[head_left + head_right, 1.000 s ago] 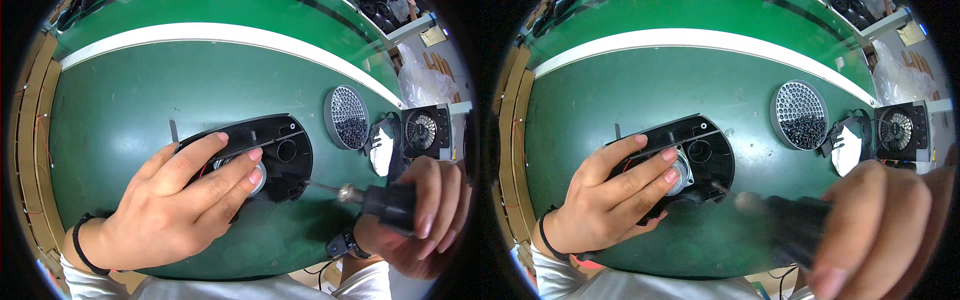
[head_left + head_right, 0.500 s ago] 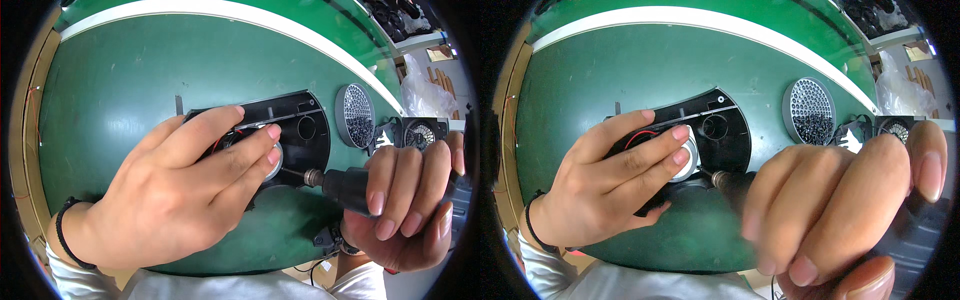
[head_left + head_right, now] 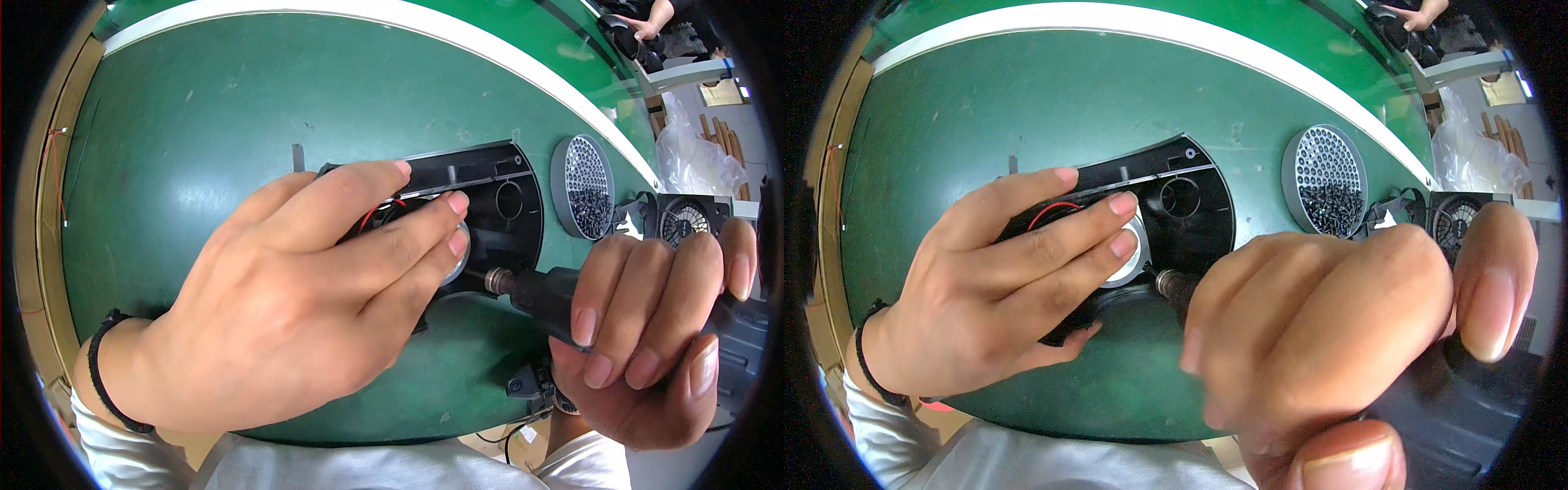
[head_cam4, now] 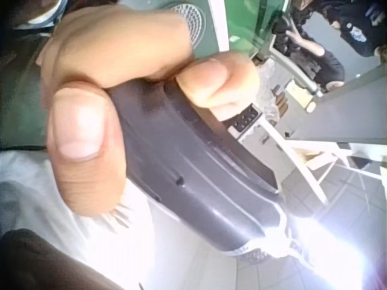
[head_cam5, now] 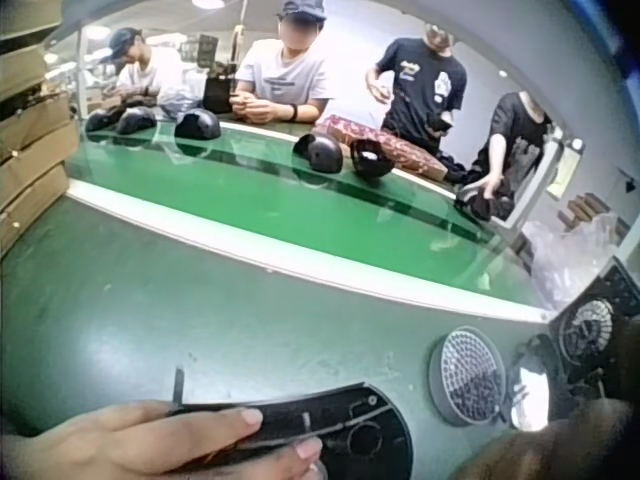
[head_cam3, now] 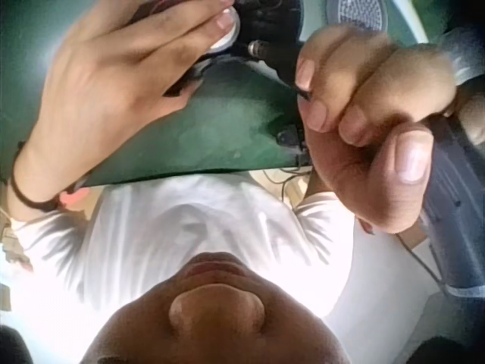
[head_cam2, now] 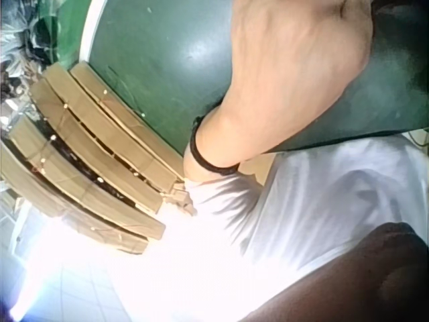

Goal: Assembling electronic components using an electric screwdriver at a manufacturing workbench.

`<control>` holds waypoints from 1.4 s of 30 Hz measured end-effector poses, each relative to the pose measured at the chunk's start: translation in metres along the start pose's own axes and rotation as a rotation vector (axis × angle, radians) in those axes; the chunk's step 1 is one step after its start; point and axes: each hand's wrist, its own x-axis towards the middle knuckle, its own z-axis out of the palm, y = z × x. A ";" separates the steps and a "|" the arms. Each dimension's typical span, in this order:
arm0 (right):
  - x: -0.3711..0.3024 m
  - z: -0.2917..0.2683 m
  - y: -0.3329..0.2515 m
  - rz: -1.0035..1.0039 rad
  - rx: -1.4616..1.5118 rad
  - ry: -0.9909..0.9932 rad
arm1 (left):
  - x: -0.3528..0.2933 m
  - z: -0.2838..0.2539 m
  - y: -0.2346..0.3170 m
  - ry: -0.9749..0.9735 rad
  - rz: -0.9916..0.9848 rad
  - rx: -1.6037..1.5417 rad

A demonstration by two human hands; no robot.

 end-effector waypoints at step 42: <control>0.021 -0.045 -0.005 0.189 -0.992 -0.778 | 0.019 -0.074 -0.013 -0.389 0.075 -0.179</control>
